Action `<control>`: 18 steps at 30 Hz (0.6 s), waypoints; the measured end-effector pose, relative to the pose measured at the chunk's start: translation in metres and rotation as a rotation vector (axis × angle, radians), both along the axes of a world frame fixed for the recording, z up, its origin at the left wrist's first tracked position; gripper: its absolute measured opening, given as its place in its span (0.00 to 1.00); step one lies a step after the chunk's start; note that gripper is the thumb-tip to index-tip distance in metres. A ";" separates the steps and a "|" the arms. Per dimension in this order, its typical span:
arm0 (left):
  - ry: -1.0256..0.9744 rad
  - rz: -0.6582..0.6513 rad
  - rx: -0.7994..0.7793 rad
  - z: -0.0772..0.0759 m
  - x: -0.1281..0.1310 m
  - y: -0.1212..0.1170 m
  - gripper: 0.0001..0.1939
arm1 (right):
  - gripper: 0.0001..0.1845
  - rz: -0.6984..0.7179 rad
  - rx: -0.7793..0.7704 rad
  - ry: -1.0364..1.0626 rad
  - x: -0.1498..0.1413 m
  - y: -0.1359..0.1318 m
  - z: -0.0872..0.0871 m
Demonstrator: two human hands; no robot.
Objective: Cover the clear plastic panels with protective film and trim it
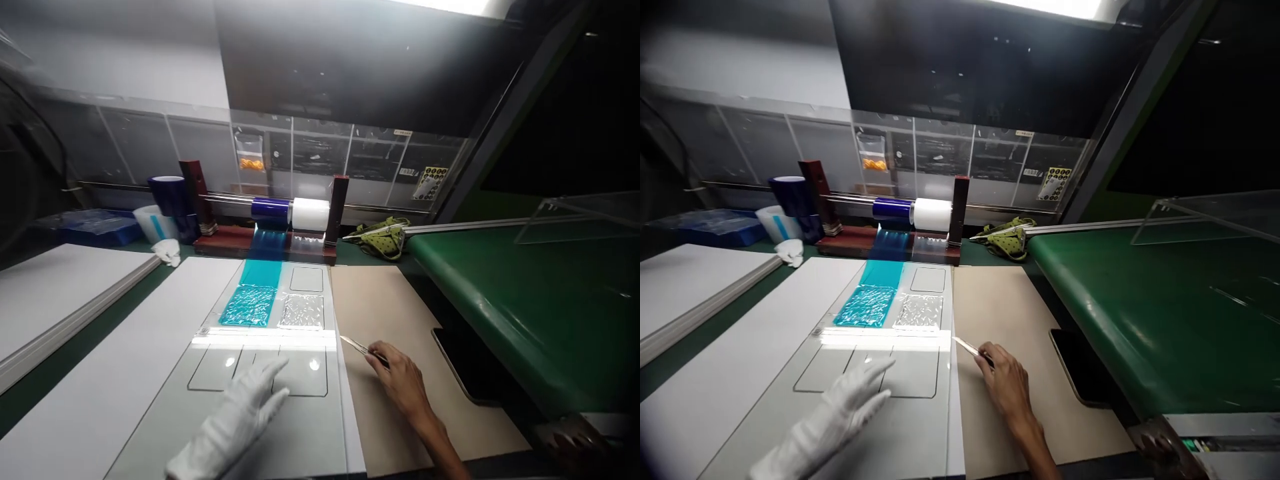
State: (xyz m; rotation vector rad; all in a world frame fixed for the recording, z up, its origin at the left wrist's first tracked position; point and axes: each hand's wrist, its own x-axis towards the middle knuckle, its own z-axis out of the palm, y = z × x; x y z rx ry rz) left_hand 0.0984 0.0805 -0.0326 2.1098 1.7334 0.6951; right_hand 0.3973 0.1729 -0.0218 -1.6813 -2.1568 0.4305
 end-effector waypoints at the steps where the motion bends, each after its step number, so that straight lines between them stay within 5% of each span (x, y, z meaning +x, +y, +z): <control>1: 0.037 -0.021 0.038 0.002 -0.003 0.022 0.27 | 0.13 -0.005 0.010 -0.031 -0.007 0.008 0.003; 8: 0.183 -0.222 0.045 0.017 -0.005 0.129 0.39 | 0.11 0.014 0.004 -0.208 -0.031 0.053 0.002; 13: 0.198 -0.290 -0.028 0.015 0.001 0.150 0.42 | 0.11 0.127 -0.061 -0.148 -0.038 0.068 0.000; 18: 0.170 -0.259 -0.013 0.013 0.004 0.153 0.30 | 0.10 0.181 -0.215 0.112 -0.040 0.076 0.002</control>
